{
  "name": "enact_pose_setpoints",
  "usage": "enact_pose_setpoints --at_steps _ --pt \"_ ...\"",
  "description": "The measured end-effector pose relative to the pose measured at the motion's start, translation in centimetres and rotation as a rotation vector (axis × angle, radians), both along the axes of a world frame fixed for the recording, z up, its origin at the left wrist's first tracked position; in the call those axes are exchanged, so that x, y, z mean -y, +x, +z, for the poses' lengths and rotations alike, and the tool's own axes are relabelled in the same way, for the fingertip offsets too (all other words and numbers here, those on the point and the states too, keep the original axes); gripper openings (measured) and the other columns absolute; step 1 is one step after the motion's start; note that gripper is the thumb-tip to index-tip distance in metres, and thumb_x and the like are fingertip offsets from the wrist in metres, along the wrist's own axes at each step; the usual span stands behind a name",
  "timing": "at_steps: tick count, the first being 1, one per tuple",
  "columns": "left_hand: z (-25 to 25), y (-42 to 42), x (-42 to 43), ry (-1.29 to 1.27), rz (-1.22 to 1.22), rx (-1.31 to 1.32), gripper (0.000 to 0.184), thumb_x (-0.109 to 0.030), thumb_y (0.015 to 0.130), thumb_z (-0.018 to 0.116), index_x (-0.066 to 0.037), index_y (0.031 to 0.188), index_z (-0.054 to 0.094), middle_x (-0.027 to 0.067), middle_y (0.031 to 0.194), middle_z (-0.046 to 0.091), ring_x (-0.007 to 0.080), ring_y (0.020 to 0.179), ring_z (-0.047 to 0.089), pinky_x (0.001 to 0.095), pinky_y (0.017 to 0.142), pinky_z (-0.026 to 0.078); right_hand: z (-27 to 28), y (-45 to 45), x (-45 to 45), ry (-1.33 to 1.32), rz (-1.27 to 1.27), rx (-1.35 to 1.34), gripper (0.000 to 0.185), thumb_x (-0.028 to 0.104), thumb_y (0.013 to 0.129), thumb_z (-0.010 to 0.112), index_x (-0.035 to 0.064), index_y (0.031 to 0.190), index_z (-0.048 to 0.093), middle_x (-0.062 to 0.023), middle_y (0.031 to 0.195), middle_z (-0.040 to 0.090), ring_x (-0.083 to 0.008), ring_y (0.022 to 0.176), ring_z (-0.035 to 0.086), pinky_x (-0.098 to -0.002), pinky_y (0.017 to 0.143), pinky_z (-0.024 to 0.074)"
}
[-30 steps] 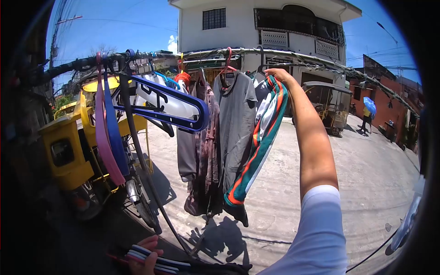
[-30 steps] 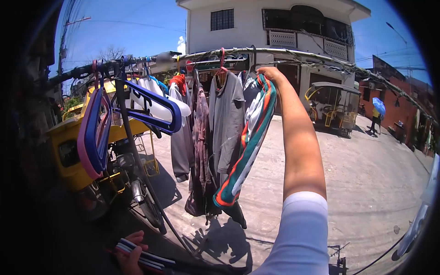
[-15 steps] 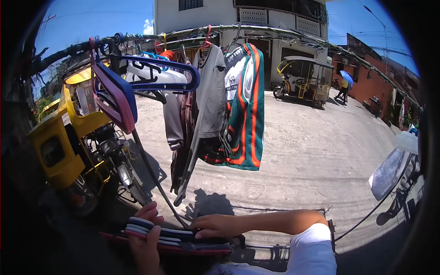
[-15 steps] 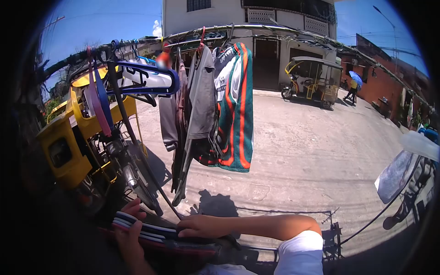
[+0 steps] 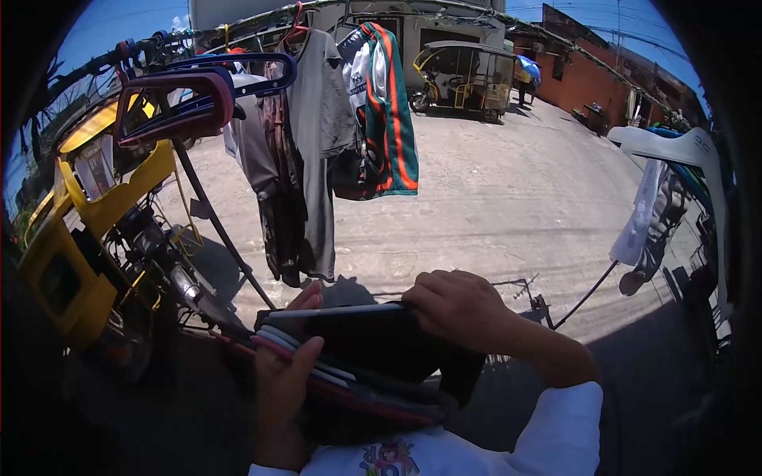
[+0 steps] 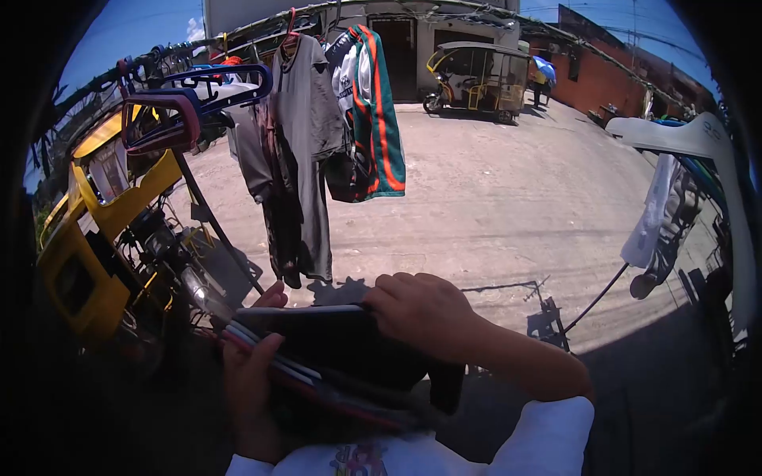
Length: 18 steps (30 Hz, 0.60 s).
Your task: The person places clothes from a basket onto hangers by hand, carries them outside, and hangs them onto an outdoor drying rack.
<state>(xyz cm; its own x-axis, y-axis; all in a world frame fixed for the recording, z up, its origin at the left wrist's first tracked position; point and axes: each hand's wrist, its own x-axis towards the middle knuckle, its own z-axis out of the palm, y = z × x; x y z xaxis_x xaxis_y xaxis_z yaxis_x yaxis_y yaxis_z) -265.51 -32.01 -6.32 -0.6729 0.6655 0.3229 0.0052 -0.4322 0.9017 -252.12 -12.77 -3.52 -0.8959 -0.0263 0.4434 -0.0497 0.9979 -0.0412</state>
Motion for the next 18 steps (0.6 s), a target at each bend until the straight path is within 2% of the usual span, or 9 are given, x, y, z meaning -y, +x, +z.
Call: enact_pose_setpoints --at_steps 4,5,6,8,11,13,14,16,18 --pt "-1.0 0.2 -2.1 0.012 -0.124 -0.080 0.043 0.002 0.074 0.055 0.004 0.116 0.051 0.0184 0.130 0.043 0.0250 0.125 0.036 0.0365 0.105 0.023 0.7 2.9 -1.3 0.151 -0.142 -0.050 0.013 0.015 0.074 0.058 0.0094 0.085 0.054 -0.0042 0.079 0.053 -0.0198 0.077 0.058 -0.0336 0.065 0.0471" --pt "-0.6 0.2 -2.6 -0.015 -0.102 -0.216 0.042 0.003 0.072 0.054 0.004 0.114 0.053 0.0182 0.130 0.043 0.0252 0.125 0.036 0.0374 0.106 0.021 0.7 3.5 -1.9 0.179 -0.280 -0.144 0.012 0.014 0.073 0.059 0.0095 0.082 0.054 -0.0038 0.076 0.052 -0.0190 0.072 0.058 -0.0322 0.061 0.0477" --pt "-0.9 -0.1 -3.0 -0.010 -0.120 -0.217 0.042 0.003 0.072 0.054 0.004 0.114 0.053 0.0182 0.130 0.043 0.0252 0.125 0.036 0.0374 0.106 0.021 0.9 4.1 -3.6 0.166 -0.356 -0.158 0.011 0.014 0.073 0.059 0.0088 0.082 0.054 -0.0054 0.074 0.051 -0.0201 0.069 0.058 -0.0318 0.059 0.0481" --pt "-1.7 -0.4 -4.2 -0.046 -0.090 -0.092 0.041 0.003 0.070 0.052 0.003 0.111 0.055 0.0180 0.129 0.044 0.0249 0.125 0.037 0.0374 0.105 0.022 1.4 5.8 -7.6 0.039 -0.670 -0.215 0.010 0.014 0.077 0.056 0.0083 0.085 0.053 -0.0094 0.078 0.056 -0.0293 0.072 0.058 -0.0390 0.062 0.0471" --pt "-1.5 -0.9 -6.6 -0.045 -0.100 -0.102 0.039 0.004 0.070 0.051 0.003 0.108 0.057 0.0176 0.127 0.046 0.0238 0.117 0.044 0.0360 0.100 0.030 2.1 7.6 -12.9 -0.055 -0.707 -0.154 0.011 0.016 0.079 0.052 0.0078 0.087 0.052 -0.0110 0.079 0.060 -0.0325 0.073 0.058 -0.0414 0.063 0.0460" --pt "-0.9 -1.2 -8.6 -0.018 -0.083 -0.104 0.038 0.004 0.070 0.051 0.004 0.107 0.056 0.0175 0.125 0.048 0.0222 0.107 0.052 0.0335 0.093 0.039 2.6 7.3 -15.3 -0.128 -0.738 -0.054 0.011 0.016 0.081 0.051 0.0057 0.087 0.052 -0.0162 0.073 0.059 -0.0333 0.070 0.058 -0.0410 0.061 0.0455" --pt "-0.8 -1.6 -9.6 -0.009 -0.088 -0.114 0.038 0.004 0.070 0.051 0.004 0.107 0.056 0.0175 0.125 0.048 0.0222 0.107 0.052 0.0335 0.093 0.039 2.9 6.9 -16.9 -0.122 -0.743 -0.067 0.011 0.016 0.081 0.051 0.0057 0.087 0.052 -0.0162 0.073 0.059 -0.0333 0.070 0.058 -0.0410 0.061 0.0455" --pt "-1.0 -2.5 -11.1 0.025 -0.082 -0.144 0.037 0.004 0.071 0.052 0.005 0.108 0.055 0.0176 0.124 0.048 0.0223 0.105 0.054 0.0331 0.091 0.041 4.2 5.8 -20.5 0.079 -0.871 -0.057 0.012 0.017 0.081 0.052 0.0055 0.085 0.052 -0.0173 0.073 0.059 -0.0346 0.070 0.058 -0.0426 0.062 0.0451" --pt "-1.1 -3.3 -12.4 0.064 -0.045 -0.154 0.036 0.003 0.071 0.052 0.005 0.107 0.055 0.0178 0.124 0.048 0.0225 0.103 0.056 0.0343 0.091 0.041 6.3 5.2 -23.6 0.274 -0.711 -0.249 0.014 0.018 0.080 0.052 0.0056 0.087 0.051 -0.0163 0.073 0.059 -0.0343 0.073 0.059 -0.0435 0.063 0.0459"
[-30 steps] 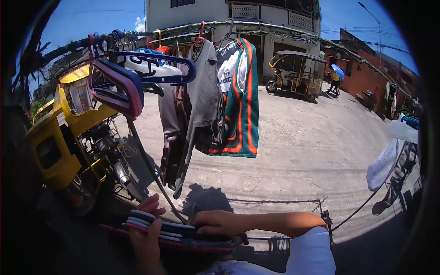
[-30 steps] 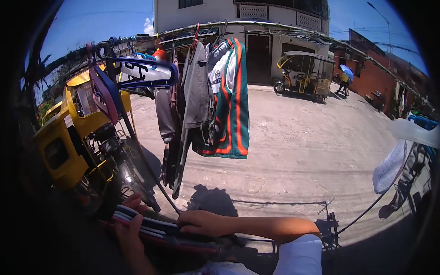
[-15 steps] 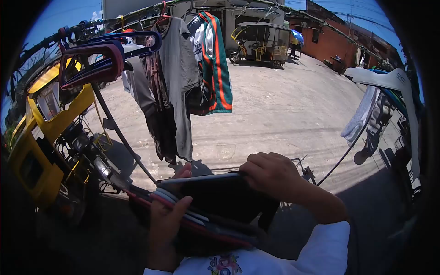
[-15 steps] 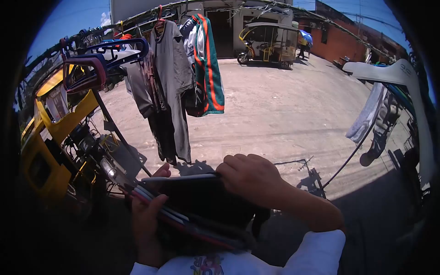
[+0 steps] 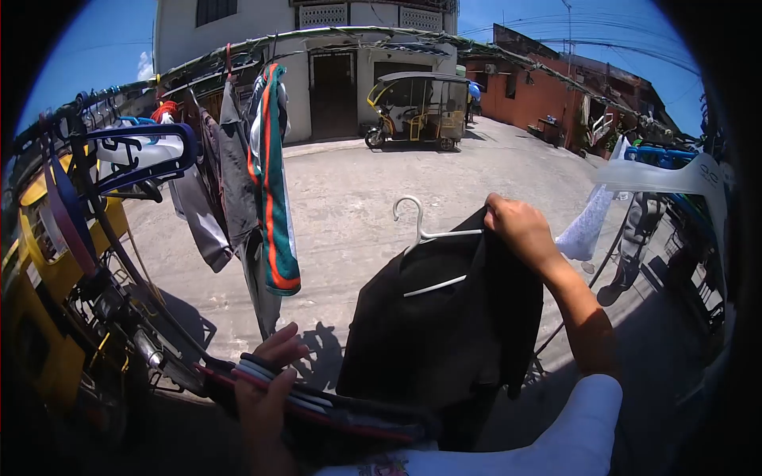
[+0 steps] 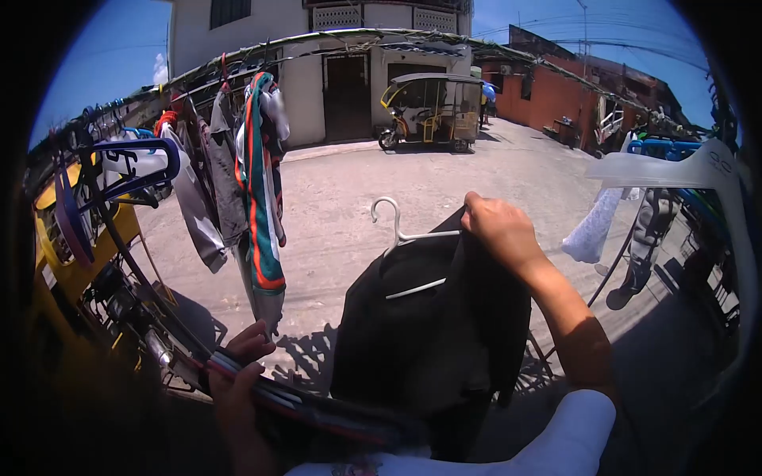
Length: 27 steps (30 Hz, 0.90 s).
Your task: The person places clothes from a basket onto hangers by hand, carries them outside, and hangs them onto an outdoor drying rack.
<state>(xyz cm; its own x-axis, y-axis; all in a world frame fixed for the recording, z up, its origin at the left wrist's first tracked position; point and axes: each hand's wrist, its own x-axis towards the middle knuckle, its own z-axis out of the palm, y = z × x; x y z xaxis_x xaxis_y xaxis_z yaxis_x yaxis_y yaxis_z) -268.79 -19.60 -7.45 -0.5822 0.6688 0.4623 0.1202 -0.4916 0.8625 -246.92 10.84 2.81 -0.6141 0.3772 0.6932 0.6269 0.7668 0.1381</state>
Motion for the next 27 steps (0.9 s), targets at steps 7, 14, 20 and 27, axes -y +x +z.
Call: enact_pose_setpoints --at_steps 7,14,20,27 --pt "-0.6 -1.3 -1.7 -0.023 0.212 0.158 0.040 0.001 0.066 0.052 0.005 0.105 0.055 0.0180 0.117 0.053 0.0245 0.097 0.058 0.0342 0.087 0.045 17.3 -10.3 -7.2 0.322 -0.225 -0.096 0.021 0.023 0.081 0.052 0.0024 0.084 0.055 -0.0166 0.081 0.063 -0.0341 0.079 0.062 -0.0435 0.070 0.0494" --pt "-2.7 -2.7 -1.9 0.011 0.336 0.044 0.029 0.005 0.080 0.049 0.007 0.109 0.052 0.0164 0.115 0.053 0.0201 0.093 0.057 0.0291 0.077 0.047 26.5 -23.5 -8.2 0.316 -0.191 -0.275 0.024 0.012 0.082 0.045 0.0017 0.091 0.065 -0.0185 0.098 0.063 -0.0339 0.093 0.061 -0.0456 0.074 0.0509" --pt "-3.1 -2.7 -1.0 -0.015 0.448 0.114 0.029 0.007 0.080 0.048 0.006 0.109 0.051 0.0153 0.119 0.051 0.0185 0.091 0.058 0.0268 0.076 0.046 24.5 -30.3 -10.9 0.155 -0.149 -0.279 0.027 0.013 0.085 0.044 0.0048 0.098 0.065 -0.0168 0.103 0.062 -0.0310 0.097 0.060 -0.0451 0.073 0.0513" --pt "-2.9 -3.6 -1.7 -0.059 0.534 0.074 0.030 0.007 0.080 0.050 0.005 0.110 0.050 0.0153 0.121 0.050 0.0192 0.090 0.058 0.0266 0.075 0.047 18.1 -32.6 -12.3 0.319 -0.097 -0.240 0.025 0.022 0.084 0.049 0.0052 0.101 0.053 -0.0166 0.091 0.061 -0.0285 0.082 0.063 -0.0392 0.067 0.0521"
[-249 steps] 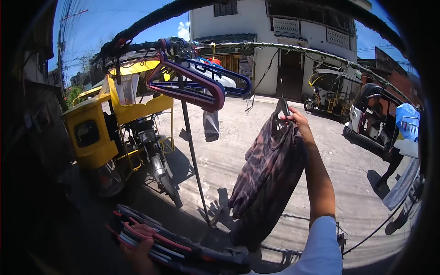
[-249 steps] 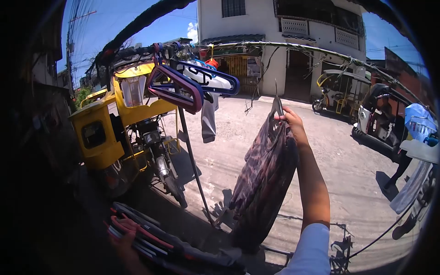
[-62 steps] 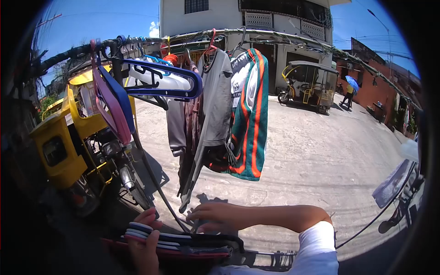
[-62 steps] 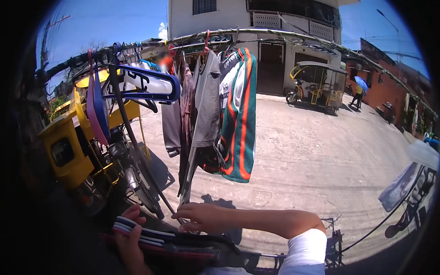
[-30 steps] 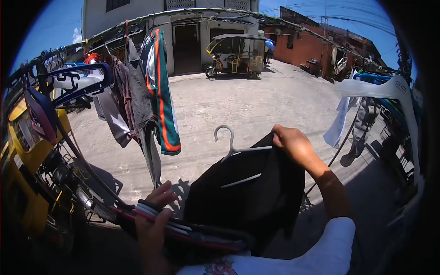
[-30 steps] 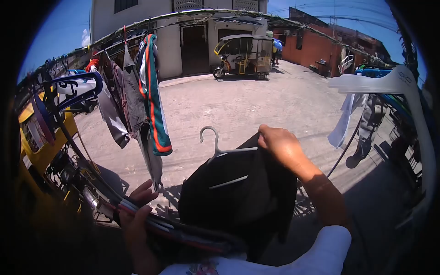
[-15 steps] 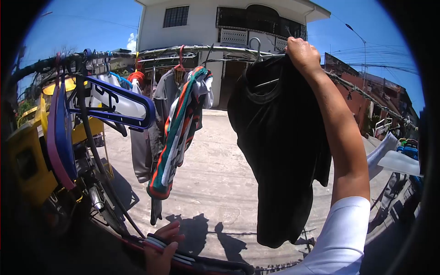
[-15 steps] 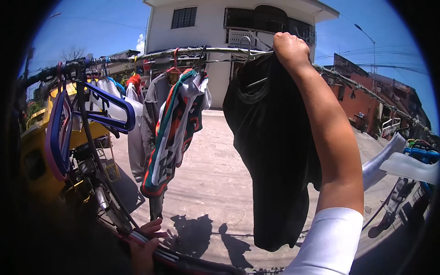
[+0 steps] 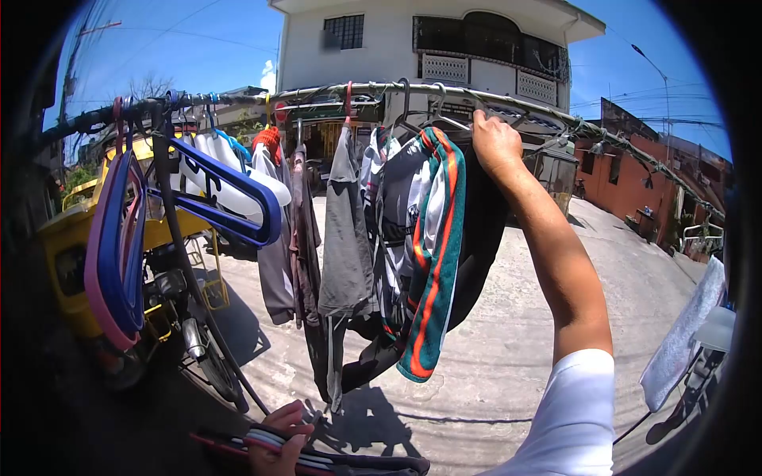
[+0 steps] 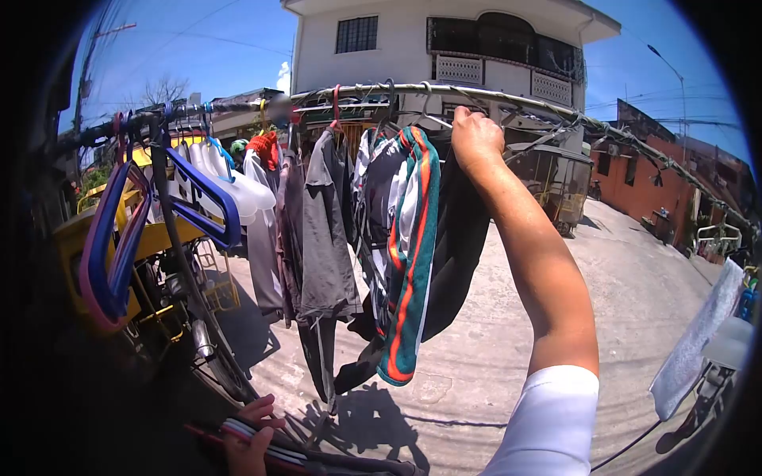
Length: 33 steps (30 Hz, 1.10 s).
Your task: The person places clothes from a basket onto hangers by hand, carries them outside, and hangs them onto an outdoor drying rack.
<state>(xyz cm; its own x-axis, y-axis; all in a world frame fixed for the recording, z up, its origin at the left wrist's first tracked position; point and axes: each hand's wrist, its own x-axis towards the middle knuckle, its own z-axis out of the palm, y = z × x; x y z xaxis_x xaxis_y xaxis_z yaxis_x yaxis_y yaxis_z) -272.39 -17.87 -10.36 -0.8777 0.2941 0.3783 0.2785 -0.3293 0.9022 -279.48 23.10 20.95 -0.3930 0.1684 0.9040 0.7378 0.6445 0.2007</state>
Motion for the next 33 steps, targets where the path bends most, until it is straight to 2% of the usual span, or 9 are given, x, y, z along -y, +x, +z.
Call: enact_pose_setpoints --at_steps 2,4,6,9,12,13,23,28,33 --pt "-0.1 0.1 -0.1 -0.004 0.012 -0.012 0.030 0.007 0.080 0.050 0.005 0.110 0.050 0.0156 0.121 0.051 0.0195 0.090 0.058 0.0270 0.076 0.047 -1.7 1.3 1.3 0.032 0.004 -0.026 0.028 0.028 0.084 0.051 0.0073 0.104 0.052 -0.0143 0.094 0.060 -0.0267 0.084 0.062 -0.0382 0.067 0.0509" --pt "0.5 0.7 0.2 -0.032 0.045 -0.046 0.030 0.006 0.080 0.051 0.004 0.109 0.050 0.0162 0.121 0.051 0.0198 0.091 0.058 0.0280 0.078 0.046 -3.4 4.4 3.4 0.513 0.177 -0.154 0.036 0.036 0.082 0.054 0.0107 0.107 0.051 -0.0076 0.098 0.054 -0.0230 0.086 0.055 -0.0361 0.067 0.0455" --pt "0.9 1.4 0.7 -0.028 0.050 -0.053 0.028 0.006 0.080 0.050 0.004 0.108 0.051 0.0164 0.121 0.051 0.0198 0.093 0.057 0.0285 0.079 0.046 -7.1 8.4 8.6 0.449 0.656 -0.124 0.027 0.017 0.076 0.061 0.0098 0.101 0.053 -0.0050 0.091 0.052 -0.0201 0.081 0.053 -0.0329 0.064 0.0422" --pt "1.5 2.6 2.0 -0.038 0.064 -0.074 0.029 0.005 0.080 0.049 0.005 0.109 0.052 0.0165 0.122 0.050 0.0186 0.098 0.055 0.0288 0.081 0.046 -18.3 14.7 16.5 0.008 1.197 0.425 0.026 0.009 0.069 0.064 0.0057 0.093 0.053 -0.0043 0.076 0.051 -0.0206 0.069 0.052 -0.0302 0.057 0.0425" --pt "1.8 4.7 3.3 0.007 0.018 -0.099 0.041 0.004 0.068 0.049 0.005 0.110 0.052 0.0167 0.124 0.046 0.0234 0.105 0.052 0.0348 0.092 0.041 -30.5 19.1 23.6 -0.731 1.353 0.961 0.045 0.037 0.090 0.043 0.0016 0.118 0.045 -0.0155 0.100 0.053 -0.0290 0.097 0.053 -0.0380 0.081 0.0433" --pt "1.8 5.7 4.0 -0.005 0.012 -0.093 0.041 0.004 0.068 0.049 0.005 0.110 0.052 0.0167 0.124 0.046 0.0234 0.105 0.052 0.0348 0.092 0.041 -31.5 20.8 25.4 -1.140 1.355 0.977 0.047 0.038 0.092 0.039 0.0003 0.120 0.043 -0.0174 0.105 0.052 -0.0317 0.101 0.051 -0.0401 0.087 0.0408" --pt "2.7 13.9 9.6 -0.015 -0.292 -0.136 0.041 0.004 0.073 0.052 0.003 0.114 0.052 0.0157 0.127 0.046 0.0211 0.112 0.049 0.0317 0.095 0.037 -31.0 31.2 31.0 -2.023 1.120 0.895 0.045 0.038 0.087 0.052 0.0069 0.118 0.048 -0.0098 0.108 0.054 -0.0185 0.104 0.048 -0.0302 0.089 0.0363" --pt "2.5 15.2 10.6 -0.073 -0.492 -0.038 0.041 0.003 0.076 0.053 0.003 0.116 0.052 0.0168 0.128 0.046 0.0238 0.122 0.039 0.0364 0.103 0.027 -27.7 34.0 29.4 -1.246 0.835 0.873 0.027 0.024 0.085 0.051 0.0077 0.107 0.053 -0.0109 0.100 0.058 -0.0246 0.093 0.057 -0.0352 0.080 0.0447" --pt "2.8 14.9 9.4 -0.088 -0.577 0.036 0.043 0.004 0.077 0.052 0.003 0.120 0.049 0.0155 0.130 0.044 0.0212 0.122 0.040 0.0343 0.103 0.027 -22.7 34.9 28.9 -0.862 0.655 0.815 0.021 0.019 0.084 0.049 0.0081 0.101 0.054 -0.0104 0.097 0.058 -0.0277 0.095 0.056 -0.0395 0.080 0.0453"
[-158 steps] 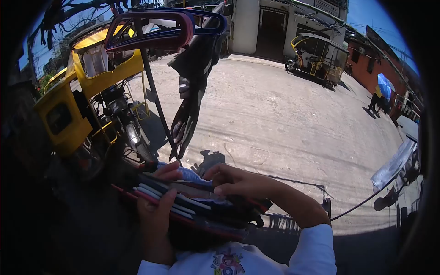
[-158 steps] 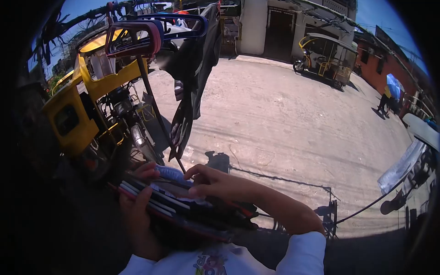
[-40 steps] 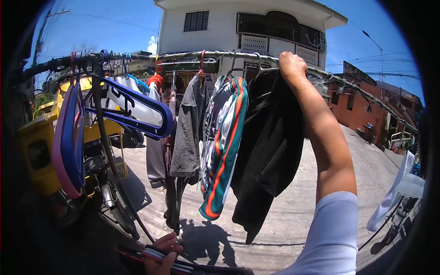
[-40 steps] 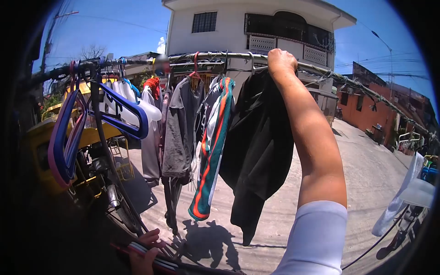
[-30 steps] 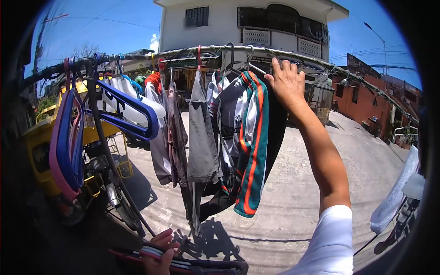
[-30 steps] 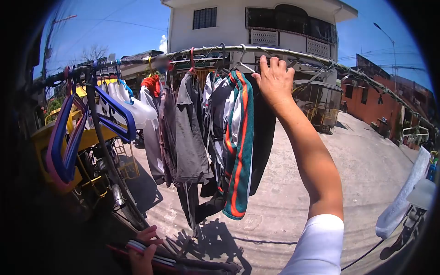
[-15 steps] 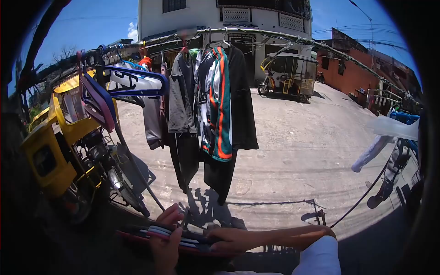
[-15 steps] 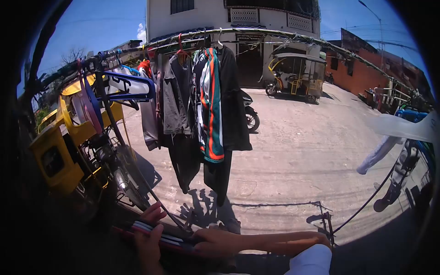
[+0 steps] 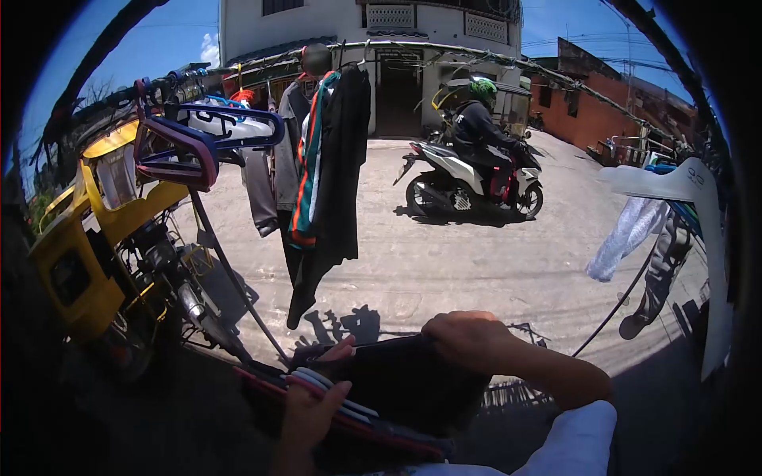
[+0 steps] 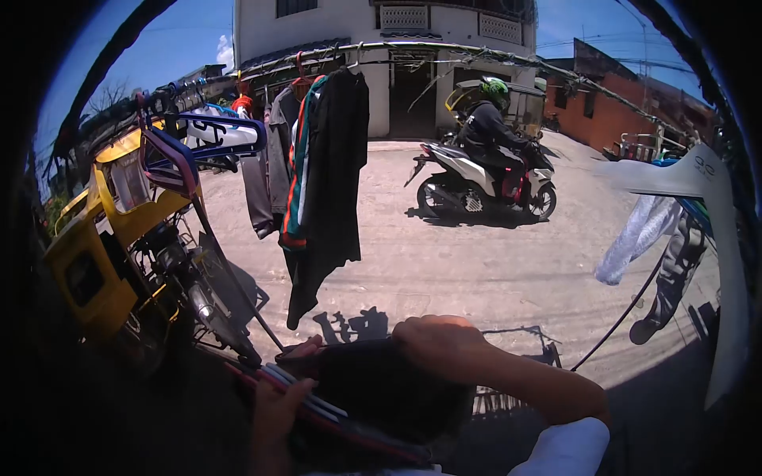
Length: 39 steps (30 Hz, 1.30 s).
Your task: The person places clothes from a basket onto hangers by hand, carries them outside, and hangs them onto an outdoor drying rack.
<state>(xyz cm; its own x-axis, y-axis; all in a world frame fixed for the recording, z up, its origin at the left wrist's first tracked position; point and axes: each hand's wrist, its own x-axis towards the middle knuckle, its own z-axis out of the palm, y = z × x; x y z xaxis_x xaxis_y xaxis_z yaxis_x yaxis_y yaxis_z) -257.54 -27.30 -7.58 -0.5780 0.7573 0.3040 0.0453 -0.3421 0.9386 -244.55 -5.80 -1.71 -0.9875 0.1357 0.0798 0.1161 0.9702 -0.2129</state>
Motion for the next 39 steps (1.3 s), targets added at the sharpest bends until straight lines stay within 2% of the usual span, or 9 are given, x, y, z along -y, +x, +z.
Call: enact_pose_setpoints --at_steps 2,6,11,16,19,29,32,36,39 --pt "0.2 0.1 -1.2 0.010 0.010 -0.040 0.042 0.003 0.076 0.052 0.004 0.118 0.050 0.0142 0.130 0.045 0.0206 0.121 0.041 0.0331 0.102 0.027 2.7 -0.4 -0.8 0.115 -0.136 0.167 0.019 0.022 0.085 0.046 0.0073 0.096 0.052 -0.0126 0.094 0.058 -0.0285 0.093 0.056 -0.0400 0.077 0.0443" --pt "-0.6 -2.1 -2.7 -0.019 0.179 -0.126 0.042 0.003 0.073 0.052 0.005 0.115 0.051 0.0143 0.129 0.046 0.0214 0.120 0.042 0.0330 0.101 0.030 5.4 -1.1 -9.5 0.292 -0.208 -0.253 0.020 0.025 0.083 0.051 0.0065 0.092 0.053 -0.0142 0.086 0.060 -0.0330 0.086 0.057 -0.0429 0.071 0.0441" --pt "0.3 -3.4 -7.5 0.036 0.297 0.055 0.042 -0.003 0.067 0.052 0.006 0.108 0.056 0.0176 0.123 0.049 0.0210 0.111 0.049 0.0315 0.095 0.037 15.0 -5.4 -18.5 0.447 -0.475 -0.408 0.024 0.029 0.082 0.055 0.0082 0.094 0.057 -0.0157 0.092 0.061 -0.0340 0.089 0.057 -0.0441 0.074 0.0445" --pt "-0.4 -6.1 -10.7 0.057 0.318 -0.151 0.043 -0.003 0.068 0.052 0.005 0.111 0.054 0.0185 0.124 0.048 0.0225 0.110 0.050 0.0331 0.096 0.036 22.6 -12.2 -26.0 0.751 -0.573 -0.636 0.027 0.027 0.077 0.057 0.0091 0.098 0.058 -0.0148 0.091 0.061 -0.0328 0.095 0.055 -0.0421 0.080 0.0437" --pt "-1.7 -7.5 -11.6 0.085 0.308 -0.197 0.036 0.003 0.081 0.047 0.004 0.117 0.050 0.0129 0.126 0.049 0.0124 0.099 0.054 0.0227 0.076 0.044 26.0 -17.0 -28.9 0.824 -0.591 -0.698 0.022 0.016 0.077 0.051 0.0087 0.095 0.060 -0.0169 0.092 0.062 -0.0343 0.091 0.059 -0.0440 0.079 0.0458" --pt "-1.7 -8.2 -12.9 0.072 0.504 -0.202 0.030 0.003 0.082 0.047 0.006 0.112 0.053 0.0139 0.123 0.050 0.0155 0.100 0.055 0.0235 0.078 0.044 22.9 -28.9 -31.6 0.575 -0.634 -0.539 0.024 0.012 0.083 0.044 0.0042 0.100 0.059 -0.0179 0.105 0.059 -0.0324 0.101 0.056 -0.0420 0.084 0.0468" --pt "-1.0 -7.7 -12.0 0.103 0.483 -0.115 0.029 0.004 0.082 0.047 0.006 0.110 0.053 0.0146 0.122 0.051 0.0181 0.101 0.055 0.0250 0.082 0.043 21.2 -29.5 -30.8 0.630 -0.637 -0.626 0.033 0.020 0.081 0.054 0.0071 0.111 0.052 -0.0145 0.107 0.057 -0.0317 0.101 0.056 -0.0433 0.080 0.0469" --pt "-0.8 -7.0 -10.1 0.113 0.528 -0.087 0.030 0.000 0.084 0.048 0.007 0.112 0.052 0.0139 0.123 0.049 0.0181 0.103 0.053 0.0251 0.082 0.042 16.9 -26.0 -24.0 0.930 -0.111 -1.235 0.031 0.022 0.081 0.057 0.0108 0.110 0.052 -0.0049 0.112 0.051 -0.0230 0.104 0.048 -0.0379 0.075 0.0430" --pt "-0.5 -6.0 -8.3 0.094 0.579 -0.081 0.039 -0.003 0.074 0.051 0.005 0.112 0.053 0.0164 0.126 0.047 0.0200 0.108 0.051 0.0292 0.089 0.039 8.9 -20.0 -12.9 0.264 0.509 -0.995 0.026 0.010 0.074 0.062 0.0083 0.099 0.052 -0.0061 0.093 0.054 -0.0245 0.084 0.053 -0.0335 0.073 0.0422"
